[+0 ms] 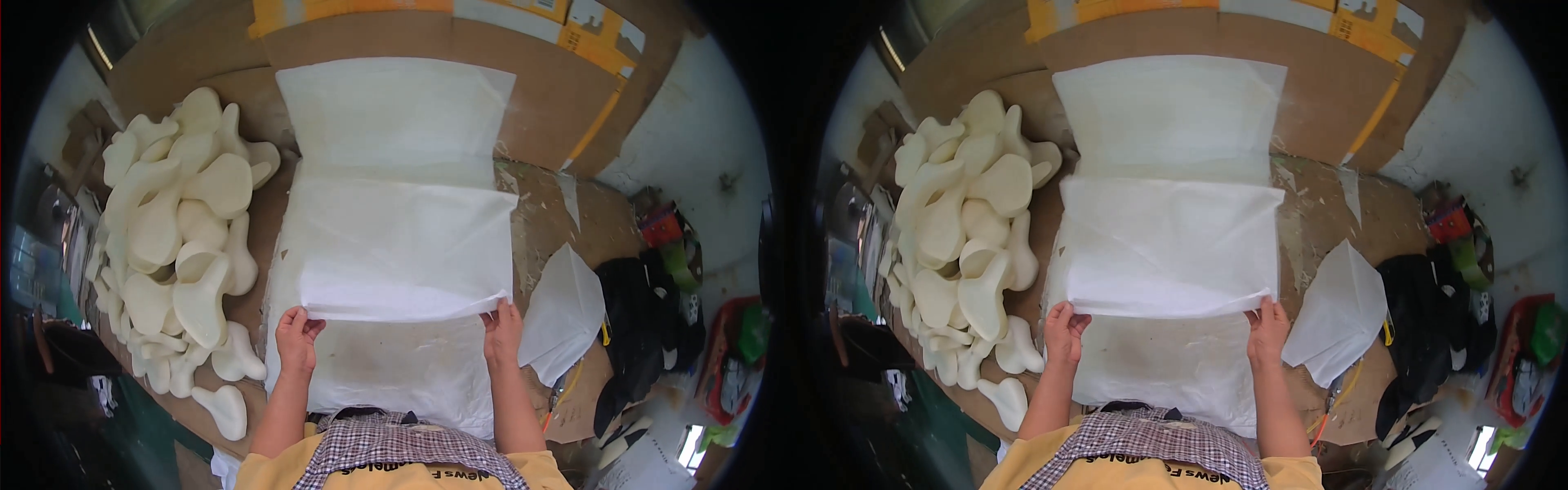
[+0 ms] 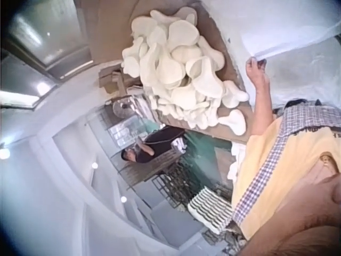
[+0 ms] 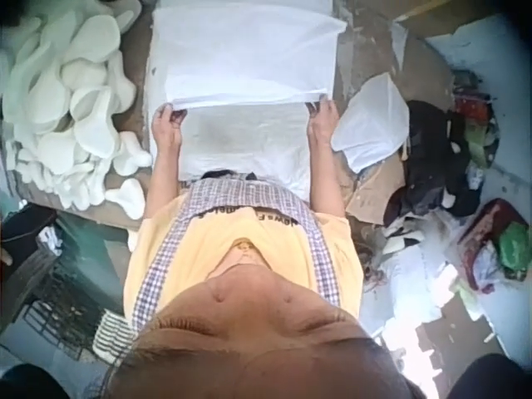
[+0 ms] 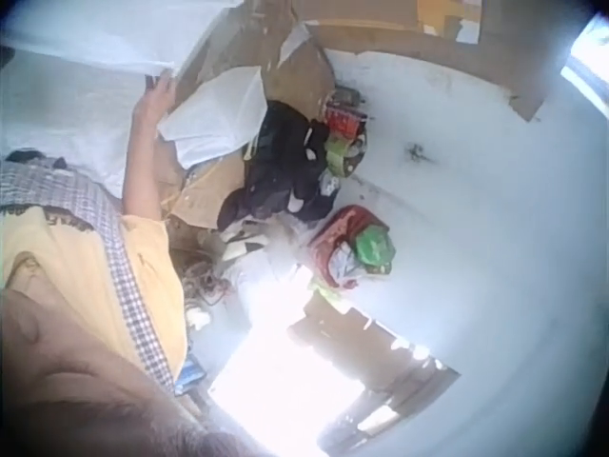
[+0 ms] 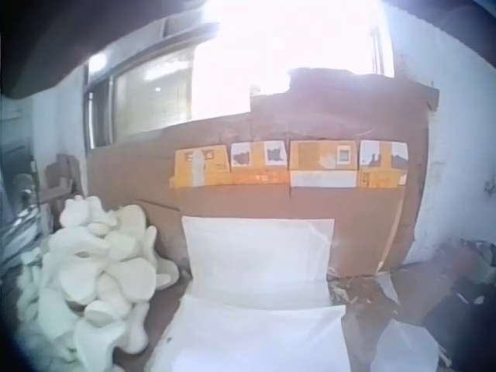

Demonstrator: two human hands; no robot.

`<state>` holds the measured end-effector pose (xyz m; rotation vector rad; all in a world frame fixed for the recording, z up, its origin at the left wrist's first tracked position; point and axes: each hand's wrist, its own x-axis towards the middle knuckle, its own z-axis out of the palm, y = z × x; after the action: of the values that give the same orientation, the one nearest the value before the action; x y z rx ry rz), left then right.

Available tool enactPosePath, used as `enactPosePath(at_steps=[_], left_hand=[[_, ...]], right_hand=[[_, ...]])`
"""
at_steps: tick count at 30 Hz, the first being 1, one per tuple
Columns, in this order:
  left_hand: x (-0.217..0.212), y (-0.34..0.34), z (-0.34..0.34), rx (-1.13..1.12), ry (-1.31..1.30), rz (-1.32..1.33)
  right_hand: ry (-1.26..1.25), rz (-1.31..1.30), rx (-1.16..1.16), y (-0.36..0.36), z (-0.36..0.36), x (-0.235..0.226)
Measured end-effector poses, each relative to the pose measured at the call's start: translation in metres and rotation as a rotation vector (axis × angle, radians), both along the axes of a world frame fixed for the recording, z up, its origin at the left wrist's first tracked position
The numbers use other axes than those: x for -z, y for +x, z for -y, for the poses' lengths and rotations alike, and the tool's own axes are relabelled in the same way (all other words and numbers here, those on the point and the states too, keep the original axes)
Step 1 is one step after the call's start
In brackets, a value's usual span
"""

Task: The recorder is sorting foam bicycle seat cushions and placing them into a large collection bag.

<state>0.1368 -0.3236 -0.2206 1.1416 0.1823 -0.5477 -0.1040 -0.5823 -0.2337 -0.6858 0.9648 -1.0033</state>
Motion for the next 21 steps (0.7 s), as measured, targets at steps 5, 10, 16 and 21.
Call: enactPosePath(at_steps=[5,10,16,21], left_hand=[[0.047,0.004,-0.045,-0.005,0.203,-0.173],[0.043,0.023,-0.031,0.193,0.406,-0.262],[0.055,0.037,0.025,0.434,0.282,-0.3],[0.065,0.035,0.059,0.357,0.524,-0.008]], right_hand=[[0.244,-0.008,-0.045,-0.043,-0.003,0.064],[0.326,-0.232,-0.22,-0.082,-0.01,0.084],[0.349,-0.385,-0.326,-0.064,0.042,0.041],[-0.121,-1.002,-0.675,-0.004,0.061,0.061]])
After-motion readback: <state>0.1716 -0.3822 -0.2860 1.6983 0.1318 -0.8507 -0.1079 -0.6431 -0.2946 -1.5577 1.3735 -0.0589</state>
